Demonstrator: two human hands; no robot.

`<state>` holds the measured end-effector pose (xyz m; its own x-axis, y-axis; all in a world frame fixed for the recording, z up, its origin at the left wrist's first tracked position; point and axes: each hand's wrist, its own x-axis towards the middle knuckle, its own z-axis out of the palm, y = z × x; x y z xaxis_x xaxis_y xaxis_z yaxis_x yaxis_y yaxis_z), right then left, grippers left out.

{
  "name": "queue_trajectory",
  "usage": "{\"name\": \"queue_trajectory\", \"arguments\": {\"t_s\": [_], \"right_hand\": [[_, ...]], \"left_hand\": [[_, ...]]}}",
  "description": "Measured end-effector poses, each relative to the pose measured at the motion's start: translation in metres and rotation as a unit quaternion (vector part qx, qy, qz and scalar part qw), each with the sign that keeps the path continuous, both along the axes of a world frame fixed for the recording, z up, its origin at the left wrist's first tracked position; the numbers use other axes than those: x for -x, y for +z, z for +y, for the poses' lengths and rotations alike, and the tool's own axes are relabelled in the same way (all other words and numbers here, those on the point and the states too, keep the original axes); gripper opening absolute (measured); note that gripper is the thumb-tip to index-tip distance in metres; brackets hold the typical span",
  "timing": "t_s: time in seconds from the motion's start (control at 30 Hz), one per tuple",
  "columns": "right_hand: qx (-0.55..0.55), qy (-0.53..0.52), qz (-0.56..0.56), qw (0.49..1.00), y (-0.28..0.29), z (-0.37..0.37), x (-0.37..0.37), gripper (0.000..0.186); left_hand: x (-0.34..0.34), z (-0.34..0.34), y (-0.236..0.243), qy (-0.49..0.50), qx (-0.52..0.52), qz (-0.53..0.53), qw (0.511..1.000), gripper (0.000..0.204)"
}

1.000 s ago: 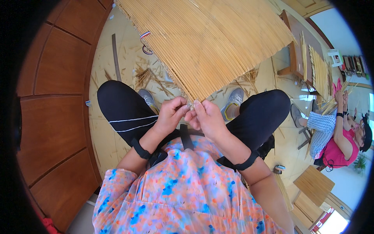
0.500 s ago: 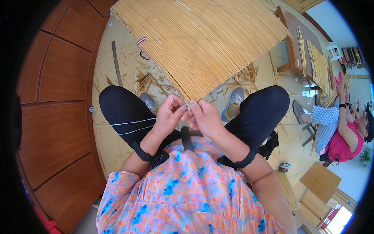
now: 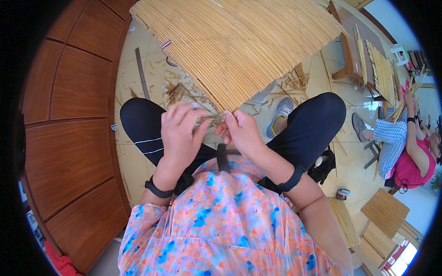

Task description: The person assembles a bamboo mat by threading a string through thin wooden slats, using shears to trim excess material and securing the edges by hand.

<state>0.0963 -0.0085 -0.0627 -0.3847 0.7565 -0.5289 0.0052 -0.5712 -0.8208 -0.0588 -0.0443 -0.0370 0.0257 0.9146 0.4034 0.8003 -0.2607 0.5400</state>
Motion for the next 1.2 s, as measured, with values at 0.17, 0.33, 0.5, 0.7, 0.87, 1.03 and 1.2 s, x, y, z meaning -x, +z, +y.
{"name": "queue_trajectory", "arguments": {"t_s": [0.17,0.33,0.5,0.7,0.87,1.03,1.2], "right_hand": [[-0.007,0.007,0.014,1.000,0.003,0.002,0.000,0.024],[0.008,-0.008,0.019,1.000,0.001,0.002,0.000,0.023],[-0.088,-0.020,0.030,0.995,-0.021,-0.003,-0.005,0.015],[-0.055,0.018,0.009,0.998,-0.013,0.003,-0.006,0.021],[0.003,0.006,0.002,1.000,-0.008,0.006,-0.006,0.025],[0.012,0.007,-0.001,1.000,-0.004,0.006,-0.007,0.024],[0.001,0.019,-0.002,1.000,-0.005,0.005,-0.007,0.024]], "left_hand": [[-0.019,0.015,-0.010,-0.056,-0.070,0.021,0.996,0.019],[-0.018,0.019,-0.008,-0.097,-0.008,0.072,0.993,0.016],[-0.026,0.024,0.008,-0.214,-0.157,0.081,0.961,0.017],[-0.017,0.026,0.063,-0.166,0.146,-0.366,0.904,0.008],[0.038,0.025,0.128,-0.088,-0.008,-0.520,0.850,0.009],[0.248,-0.041,0.207,-0.069,-0.181,-0.511,0.837,0.018],[0.359,-0.146,0.220,0.287,-0.391,-0.215,0.848,0.015]]}}
